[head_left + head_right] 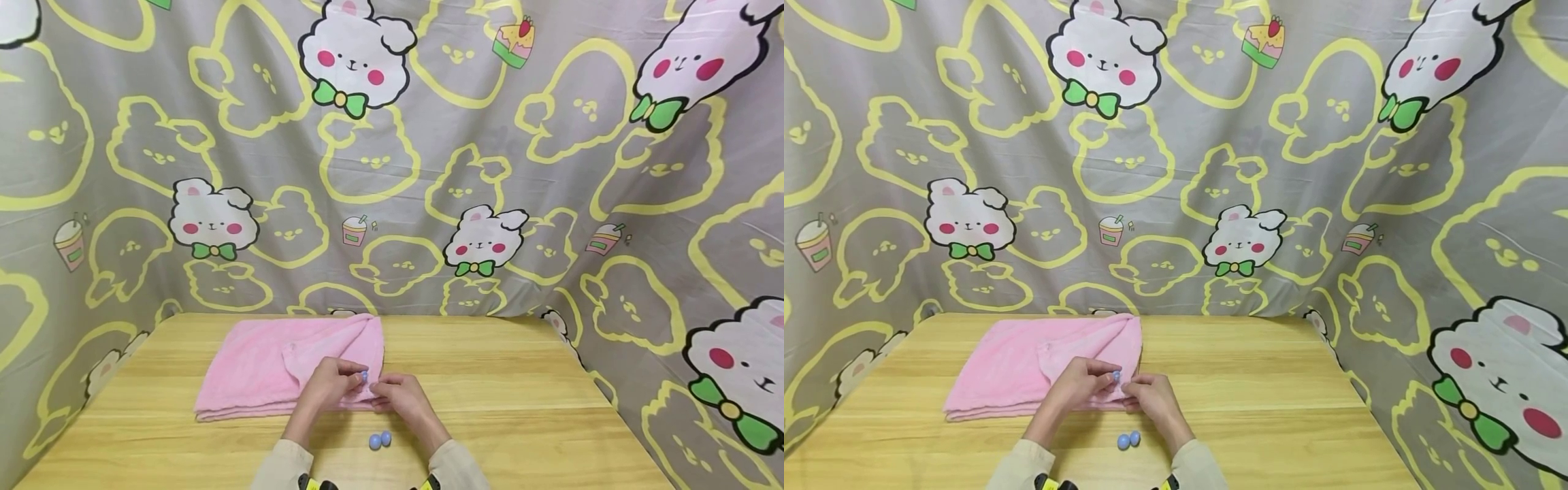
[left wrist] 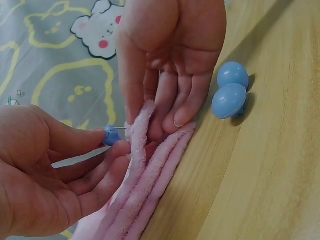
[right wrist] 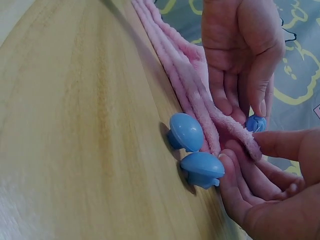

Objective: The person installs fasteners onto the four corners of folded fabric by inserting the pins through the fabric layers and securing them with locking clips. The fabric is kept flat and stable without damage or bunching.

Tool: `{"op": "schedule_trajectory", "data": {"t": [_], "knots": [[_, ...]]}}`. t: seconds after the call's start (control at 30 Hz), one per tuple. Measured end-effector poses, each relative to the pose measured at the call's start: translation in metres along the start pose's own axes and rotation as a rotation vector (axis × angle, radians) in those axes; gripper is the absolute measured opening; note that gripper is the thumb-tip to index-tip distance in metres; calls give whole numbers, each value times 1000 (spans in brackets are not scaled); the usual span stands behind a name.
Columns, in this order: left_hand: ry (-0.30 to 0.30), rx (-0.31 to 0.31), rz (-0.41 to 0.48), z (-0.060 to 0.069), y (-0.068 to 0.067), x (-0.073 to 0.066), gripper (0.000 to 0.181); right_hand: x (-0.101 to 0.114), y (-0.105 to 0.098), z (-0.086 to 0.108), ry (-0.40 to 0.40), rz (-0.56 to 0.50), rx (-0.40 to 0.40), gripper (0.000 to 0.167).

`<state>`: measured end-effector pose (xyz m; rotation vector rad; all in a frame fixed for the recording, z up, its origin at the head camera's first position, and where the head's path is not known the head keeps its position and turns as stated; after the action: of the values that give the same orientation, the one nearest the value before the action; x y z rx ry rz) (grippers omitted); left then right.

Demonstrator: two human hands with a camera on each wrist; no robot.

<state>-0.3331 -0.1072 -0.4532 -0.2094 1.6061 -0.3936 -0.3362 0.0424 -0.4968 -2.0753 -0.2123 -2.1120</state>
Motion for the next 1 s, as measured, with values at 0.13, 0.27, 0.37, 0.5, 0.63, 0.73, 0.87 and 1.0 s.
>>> {"op": "schedule_trajectory", "data": {"t": [0.13,0.27,0.37,0.5,0.63,0.73,0.87,1.0], "knots": [[1,6,-18,-1,0,1,20,2,0,1,-4,1,-2,20],[9,4,-48,-2,0,1,20,2,0,1,-3,9,-5,19],[7,1,-60,-1,-1,1,20,1,0,1,0,23,-10,20],[-2,7,-44,-2,0,3,20,-1,0,0,0,34,-14,20],[2,18,-28,-3,0,3,21,-1,0,0,-3,25,-10,20],[3,15,-25,-3,-1,3,21,-1,0,-1,-3,23,-10,20],[-2,8,-22,-3,-2,3,21,-1,0,-1,-2,29,-10,19],[-6,15,-13,-3,-2,4,21,-3,0,-2,-3,32,-9,19]]}}
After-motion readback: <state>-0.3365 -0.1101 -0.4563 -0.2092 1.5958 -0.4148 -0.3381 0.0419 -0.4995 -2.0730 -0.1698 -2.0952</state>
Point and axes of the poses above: each hand's wrist, its own z-axis away from the middle knuckle, its own y-axis out of the palm, x = y × z, the point moved 7 cm from there along -z, towards the middle knuckle, and after that the axes turned 3 degrees about -y, right-handed, at the moved point
